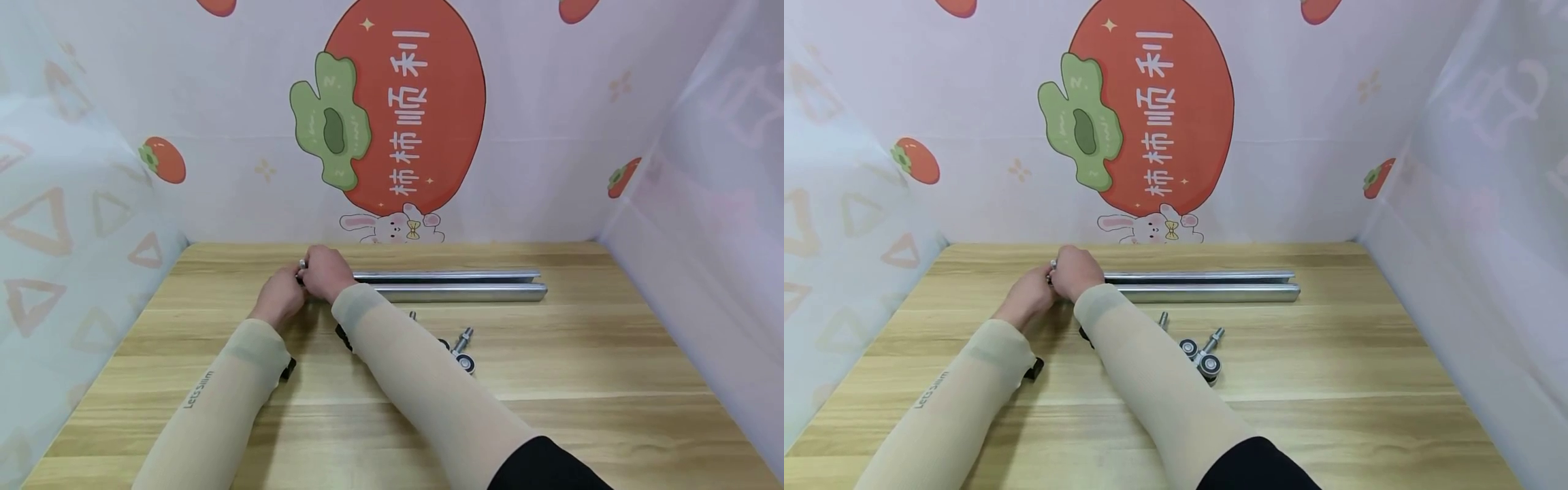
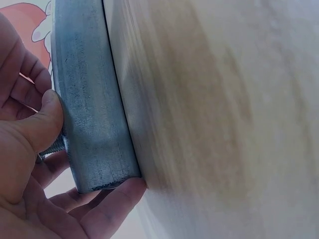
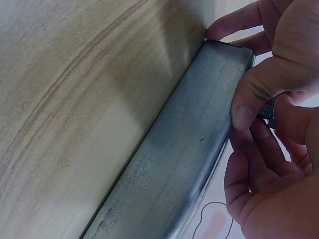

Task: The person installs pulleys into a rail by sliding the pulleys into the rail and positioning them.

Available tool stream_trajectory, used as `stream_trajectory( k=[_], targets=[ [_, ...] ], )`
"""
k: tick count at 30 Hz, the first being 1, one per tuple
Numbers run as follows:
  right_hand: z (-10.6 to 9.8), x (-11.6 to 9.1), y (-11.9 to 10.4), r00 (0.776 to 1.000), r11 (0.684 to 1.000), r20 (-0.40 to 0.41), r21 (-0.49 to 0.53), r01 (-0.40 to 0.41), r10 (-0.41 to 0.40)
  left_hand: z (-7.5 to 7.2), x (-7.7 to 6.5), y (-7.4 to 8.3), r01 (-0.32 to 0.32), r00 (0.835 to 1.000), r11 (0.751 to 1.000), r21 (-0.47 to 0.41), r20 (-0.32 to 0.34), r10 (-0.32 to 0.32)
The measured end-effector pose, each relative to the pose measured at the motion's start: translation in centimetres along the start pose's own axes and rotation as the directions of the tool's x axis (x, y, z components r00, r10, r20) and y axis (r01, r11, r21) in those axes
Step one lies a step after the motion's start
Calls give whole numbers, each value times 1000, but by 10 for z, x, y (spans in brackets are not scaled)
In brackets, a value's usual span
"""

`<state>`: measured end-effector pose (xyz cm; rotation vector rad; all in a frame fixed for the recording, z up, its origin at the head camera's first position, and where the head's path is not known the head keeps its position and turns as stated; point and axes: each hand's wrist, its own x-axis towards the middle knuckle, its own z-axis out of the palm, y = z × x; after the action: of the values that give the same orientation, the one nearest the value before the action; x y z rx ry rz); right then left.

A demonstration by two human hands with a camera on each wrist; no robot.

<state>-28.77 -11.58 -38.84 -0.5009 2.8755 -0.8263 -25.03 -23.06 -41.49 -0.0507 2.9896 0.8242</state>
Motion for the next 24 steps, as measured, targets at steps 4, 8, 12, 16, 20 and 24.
stream_trajectory(
  k=[4, 8, 12, 16, 20, 24],
  targets=[
    [-2, -1, 2, 1000, 999, 10, -34, 29, -29, -1, 1, 2, 5, 1000, 1000, -10, 17, -5],
    [-6, -3, 9, 994, 994, 62, -45, 97, -94, -3, 0, 4, 15, 999, 1000, -13, 37, -14],
    [-17, -6, 21, 987, 990, 91, -36, 134, -131, -3, 0, 4, 27, 999, 999, -41, 44, -25],
    [-35, -6, 37, 990, 993, 92, -23, 113, -111, -3, 0, 5, 40, 998, 996, -74, 46, -37],
    [-55, -6, 58, 994, 997, 81, 12, 76, -77, -2, 0, 5, 61, 997, 995, -82, 57, -56],
    [-73, -9, 82, 998, 997, 55, 62, 39, -42, -2, 0, 6, 88, 994, 992, -92, 76, -81]
  ],
)
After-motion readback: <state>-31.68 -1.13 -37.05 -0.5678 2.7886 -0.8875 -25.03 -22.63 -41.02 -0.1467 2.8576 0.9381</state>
